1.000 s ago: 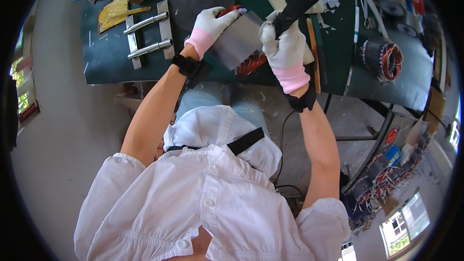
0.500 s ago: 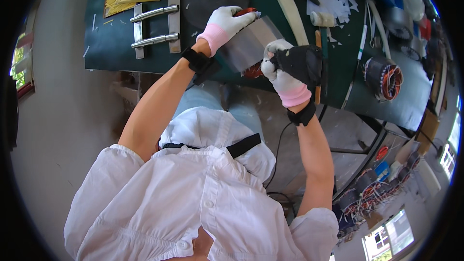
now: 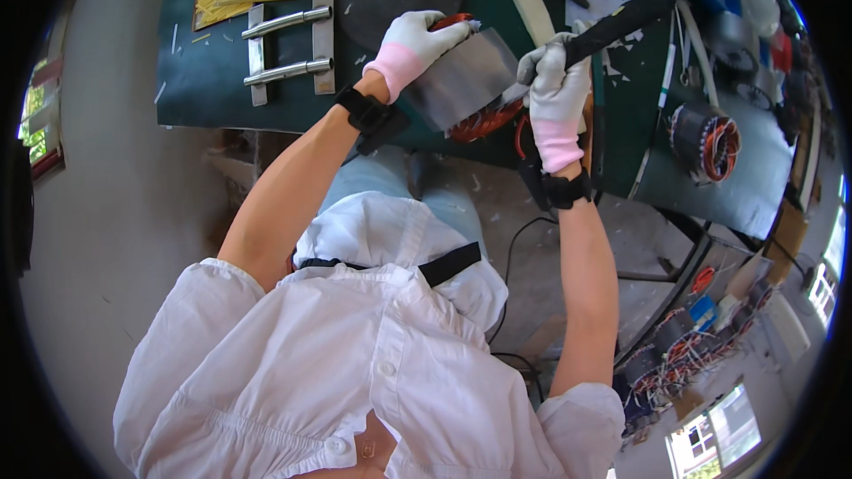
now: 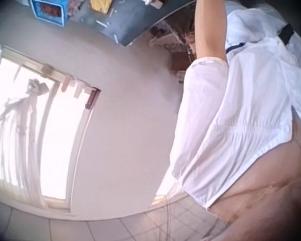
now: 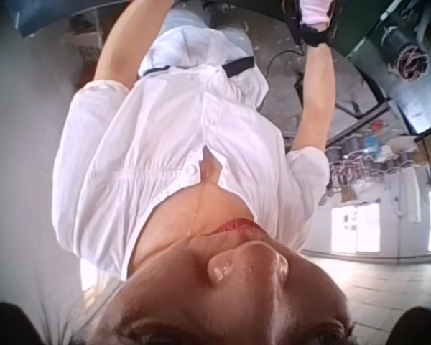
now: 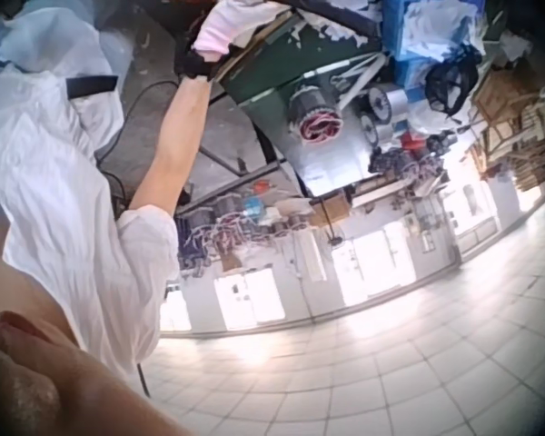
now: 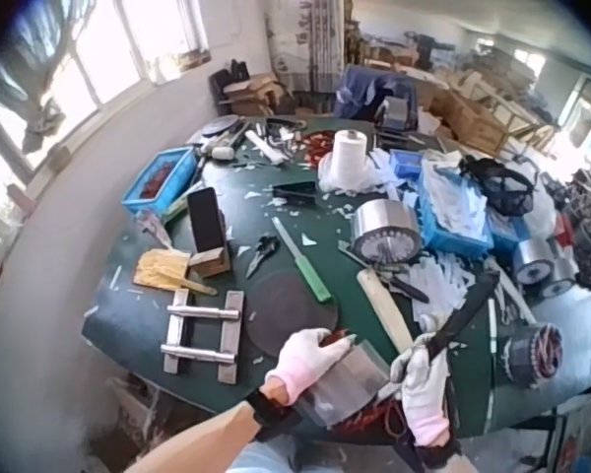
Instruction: Shaping and fitting components into a motor stator housing using a mallet, scissors, and a shaping stick.
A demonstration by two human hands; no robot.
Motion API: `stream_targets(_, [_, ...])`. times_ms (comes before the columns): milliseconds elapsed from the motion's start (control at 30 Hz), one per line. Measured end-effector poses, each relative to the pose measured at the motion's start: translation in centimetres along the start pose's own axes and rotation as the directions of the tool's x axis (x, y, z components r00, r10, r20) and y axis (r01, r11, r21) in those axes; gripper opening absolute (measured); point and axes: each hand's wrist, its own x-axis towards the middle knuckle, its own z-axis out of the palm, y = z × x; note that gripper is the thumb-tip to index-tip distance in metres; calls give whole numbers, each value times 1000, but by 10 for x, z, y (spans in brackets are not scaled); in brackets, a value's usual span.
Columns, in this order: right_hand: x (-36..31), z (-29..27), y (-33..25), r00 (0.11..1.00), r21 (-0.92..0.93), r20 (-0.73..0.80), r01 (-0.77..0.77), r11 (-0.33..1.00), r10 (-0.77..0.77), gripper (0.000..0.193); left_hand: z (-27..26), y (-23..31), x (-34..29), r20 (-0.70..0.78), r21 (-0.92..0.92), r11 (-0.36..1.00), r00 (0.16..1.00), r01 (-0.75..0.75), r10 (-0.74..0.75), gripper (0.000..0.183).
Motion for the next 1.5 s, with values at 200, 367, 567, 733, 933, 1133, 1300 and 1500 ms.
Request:
stream_targets(200, [-4, 7, 6, 997, -106, 26, 73, 992, -70, 16, 2, -9, -4, -33, -38, 999, 999, -23, 22, 49])
stream_targets(367, [-2, 9, -1, 975, -369, 160, -87, 926, 155, 22, 1, -12, -4, -9, -65, 995, 998, -70, 69, 48])
stream_targets(567, [-56, 21, -9, 916, -417, 350, 340, 843, -196, 10, 8, -14, 5, -34, -64, 993, 995, -99, 97, 46])
stream_targets(733, [-25, -19, -61, 984, -128, -85, 142, 982, -154, 11, 4, -6, 4, -2, -81, 997, 1000, -4, 4, 46])
stream_targets(933, [9, 5, -64, 961, 328, -274, 117, 937, -24, 17, 4, -2, 4, 1, -51, 999, 1000, 11, -11, 48])
stream_targets(1133, [16, 19, -10, 966, 250, -248, 136, 959, -73, 21, 7, -1, 4, -27, -60, 998, 1000, -6, 4, 47])
stream_targets(1300, [18, 23, -12, 946, 193, -294, 196, 961, -133, 32, 5, 0, 5, -31, 8, 1000, 1000, -2, 2, 49])
stream_targets(1500, [16, 24, -1, 959, 123, -222, 205, 971, -174, 33, 6, -1, 7, -49, 13, 1000, 999, 0, 1, 49])
